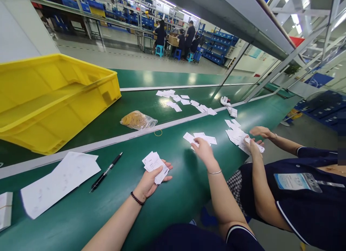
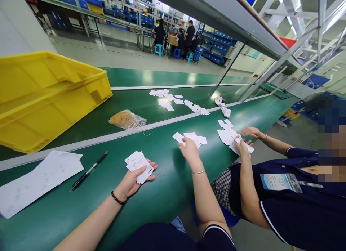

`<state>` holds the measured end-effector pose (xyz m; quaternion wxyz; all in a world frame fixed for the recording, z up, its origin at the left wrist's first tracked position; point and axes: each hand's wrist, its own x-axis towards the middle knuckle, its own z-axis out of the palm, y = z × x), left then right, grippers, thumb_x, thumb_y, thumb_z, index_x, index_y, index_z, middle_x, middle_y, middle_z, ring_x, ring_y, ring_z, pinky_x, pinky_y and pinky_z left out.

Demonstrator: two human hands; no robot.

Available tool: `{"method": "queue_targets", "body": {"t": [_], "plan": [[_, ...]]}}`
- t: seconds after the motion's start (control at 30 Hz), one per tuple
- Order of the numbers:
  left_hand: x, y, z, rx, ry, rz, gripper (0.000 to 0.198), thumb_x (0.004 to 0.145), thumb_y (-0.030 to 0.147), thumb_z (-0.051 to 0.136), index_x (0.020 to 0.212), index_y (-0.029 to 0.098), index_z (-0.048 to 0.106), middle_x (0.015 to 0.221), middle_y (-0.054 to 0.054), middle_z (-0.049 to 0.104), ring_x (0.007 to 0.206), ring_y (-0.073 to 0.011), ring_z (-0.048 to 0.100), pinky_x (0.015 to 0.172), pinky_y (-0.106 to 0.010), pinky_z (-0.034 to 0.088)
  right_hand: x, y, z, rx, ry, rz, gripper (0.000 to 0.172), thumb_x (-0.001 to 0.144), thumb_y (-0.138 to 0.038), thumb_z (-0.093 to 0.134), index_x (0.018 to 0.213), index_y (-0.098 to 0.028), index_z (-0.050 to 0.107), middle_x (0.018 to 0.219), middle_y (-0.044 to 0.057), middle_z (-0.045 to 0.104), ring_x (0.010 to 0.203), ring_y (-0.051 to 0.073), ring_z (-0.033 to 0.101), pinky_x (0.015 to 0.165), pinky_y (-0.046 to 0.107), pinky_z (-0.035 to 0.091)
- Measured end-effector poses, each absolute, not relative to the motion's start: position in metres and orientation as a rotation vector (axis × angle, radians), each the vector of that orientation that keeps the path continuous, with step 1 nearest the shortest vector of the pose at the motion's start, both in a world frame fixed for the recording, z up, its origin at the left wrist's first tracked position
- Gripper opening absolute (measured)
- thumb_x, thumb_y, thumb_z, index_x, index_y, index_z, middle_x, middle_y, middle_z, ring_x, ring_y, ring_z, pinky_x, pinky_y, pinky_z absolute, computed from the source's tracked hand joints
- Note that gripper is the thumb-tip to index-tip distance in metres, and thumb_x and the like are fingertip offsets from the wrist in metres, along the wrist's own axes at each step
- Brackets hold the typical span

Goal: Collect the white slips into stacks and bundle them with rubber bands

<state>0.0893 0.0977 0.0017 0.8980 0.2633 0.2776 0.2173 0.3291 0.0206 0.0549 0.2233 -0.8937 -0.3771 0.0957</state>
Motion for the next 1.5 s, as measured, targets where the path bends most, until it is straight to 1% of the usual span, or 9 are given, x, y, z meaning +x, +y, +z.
{"method": "queue_targets", "body": {"t": [0.23,0.4,0.6,0.7,0.83,1.03,1.23,1.37,1.5], "plan": [[0.092,0.098,0.001,0.542,0.616,0.466,0.027,0.072,0.014,0.073,0.096,0.012,0.063,0.093,-0.013,0.073,0.095,-0.0302,0.069,0.071,-0.043,0.062,0.384,-0.013,0.033,-2.565,-0.760,0.313,0.050,0.058,-0.025,0.077,0.104,-0.015,0.060,0.106,0.013,0.066,0.105,0.030,0.060,0.084,0.036,0.044],[0.092,0.099,0.002,0.570,0.627,0.514,0.036,0.066,0.018,0.080,0.097,0.013,0.064,0.090,-0.010,0.073,0.094,-0.0283,0.069,0.073,-0.042,0.061,0.363,-0.010,0.034,-2.309,-0.800,0.523,0.018,0.075,-0.034,0.061,0.081,-0.018,0.054,0.081,0.007,0.069,0.077,0.021,0.067,0.067,0.030,0.049],[0.094,0.095,0.002,0.577,0.571,0.562,0.042,0.059,0.023,0.086,0.094,0.014,0.066,0.092,-0.009,0.073,0.083,-0.0234,0.070,0.073,-0.034,0.059,0.248,0.019,0.013,-1.660,-0.920,1.127,0.036,0.077,-0.054,0.060,0.083,-0.021,0.048,0.066,0.000,0.067,0.059,0.017,0.067,0.050,0.024,0.048],[0.093,0.094,0.002,0.566,0.581,0.573,0.038,0.063,0.025,0.083,0.096,0.014,0.066,0.092,-0.009,0.073,0.080,-0.0225,0.070,0.071,-0.034,0.059,0.229,0.028,0.016,-1.704,-1.109,1.112,0.033,0.083,-0.055,0.056,0.080,-0.021,0.053,0.069,0.000,0.067,0.063,0.016,0.067,0.056,0.027,0.050],[0.092,0.098,0.005,0.519,0.635,0.559,0.030,0.071,0.021,0.076,0.098,0.015,0.063,0.101,-0.012,0.072,0.102,-0.0305,0.067,0.079,-0.046,0.059,0.292,0.024,0.039,-2.323,-1.167,0.480,0.024,0.083,-0.040,0.063,0.096,-0.020,0.061,0.096,0.008,0.070,0.093,0.023,0.066,0.081,0.036,0.049],[0.092,0.101,0.006,0.564,0.615,0.549,0.033,0.071,0.020,0.075,0.100,0.013,0.062,0.090,-0.012,0.073,0.093,-0.0287,0.069,0.072,-0.041,0.060,0.372,0.010,0.045,-2.613,-1.049,0.297,0.066,0.057,-0.023,0.083,0.116,-0.013,0.056,0.118,0.019,0.060,0.117,0.036,0.051,0.094,0.047,0.041],[0.089,0.103,0.004,0.578,0.604,0.532,0.041,0.067,0.024,0.081,0.103,0.015,0.062,0.087,-0.010,0.073,0.079,-0.0238,0.070,0.059,-0.032,0.059,0.334,0.010,0.043,-2.273,-1.165,0.636,0.016,0.083,-0.025,0.057,0.096,-0.017,0.061,0.089,0.005,0.069,0.081,0.017,0.066,0.073,0.031,0.051],[0.088,0.101,0.004,0.593,0.583,0.461,0.044,0.059,0.021,0.087,0.096,0.012,0.066,0.089,-0.012,0.074,0.082,-0.0261,0.071,0.070,-0.034,0.059,0.270,0.022,0.045,-1.730,-1.282,0.925,0.013,0.081,-0.031,0.062,0.087,-0.019,0.063,0.074,0.000,0.069,0.065,0.015,0.065,0.059,0.025,0.050],[0.087,0.099,0.001,0.636,0.601,0.403,0.041,0.058,0.017,0.086,0.095,0.010,0.068,0.089,-0.014,0.075,0.080,-0.0283,0.072,0.068,-0.037,0.060,0.249,0.044,0.050,-1.812,-1.422,0.804,0.016,0.086,-0.037,0.060,0.083,-0.023,0.066,0.069,-0.003,0.068,0.058,0.012,0.062,0.061,0.024,0.048]]}}
